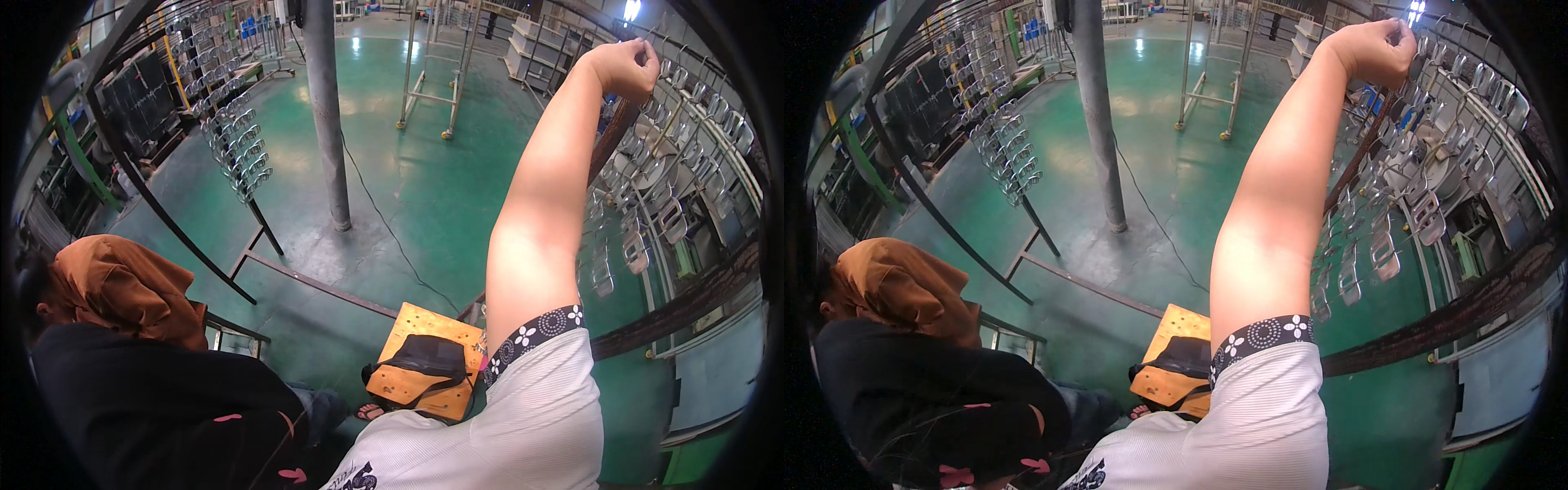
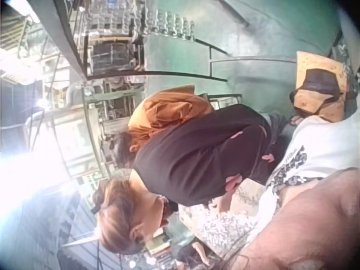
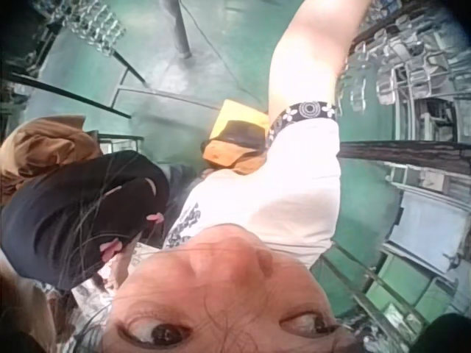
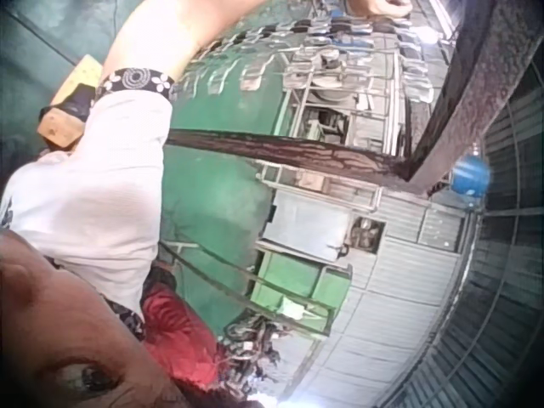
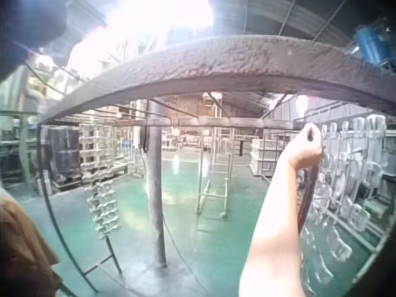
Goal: The person attaches small metal tags to a wire rack. They pick up the tags from a pile on the table, hook them onto the hooks of the rack, and then hang the rack on a metal stand.
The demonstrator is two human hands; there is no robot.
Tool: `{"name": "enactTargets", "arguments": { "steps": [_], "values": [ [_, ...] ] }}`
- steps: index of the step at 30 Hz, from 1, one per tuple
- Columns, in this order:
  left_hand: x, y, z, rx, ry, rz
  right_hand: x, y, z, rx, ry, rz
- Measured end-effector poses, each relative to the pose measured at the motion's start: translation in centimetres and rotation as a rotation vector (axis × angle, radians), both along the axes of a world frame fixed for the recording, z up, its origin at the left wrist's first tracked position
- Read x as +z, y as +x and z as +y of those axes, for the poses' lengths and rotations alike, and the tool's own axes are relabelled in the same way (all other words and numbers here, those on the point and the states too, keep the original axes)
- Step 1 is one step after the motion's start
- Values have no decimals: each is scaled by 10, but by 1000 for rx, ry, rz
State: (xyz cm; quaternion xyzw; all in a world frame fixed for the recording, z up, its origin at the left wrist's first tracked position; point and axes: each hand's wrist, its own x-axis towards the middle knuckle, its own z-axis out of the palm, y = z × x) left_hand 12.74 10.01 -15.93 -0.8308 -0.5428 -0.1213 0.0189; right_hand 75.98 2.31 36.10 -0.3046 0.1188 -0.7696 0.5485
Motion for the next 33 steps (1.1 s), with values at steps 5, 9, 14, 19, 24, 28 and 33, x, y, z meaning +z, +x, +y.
{"name": "enactTargets", "arguments": {
  "steps": [5, 9, 14, 19, 24, 28, 33],
  "values": [
    [-2, -3, 3, 2, -1, -2, 3, -5, 2, 50, 24, -26],
    [-3, -5, 3, 1, 0, -1, 2, 2, -2, 13, 40, 5],
    [-4, -9, 3, -2, -6, 11, -1, 2, 2, 47, 39, 9],
    [-4, -15, 3, -17, -5, 20, -11, 0, 12, -100, -124, 45],
    [-5, -21, 3, -27, -5, 32, -32, -4, 28, -49, -357, 122],
    [-6, -27, 2, -25, -1, 39, -48, -9, 29, -8, -461, 501],
    [-7, -36, -2, -30, -2, 56, -77, -7, 54, -377, -494, 332]
  ]
}}
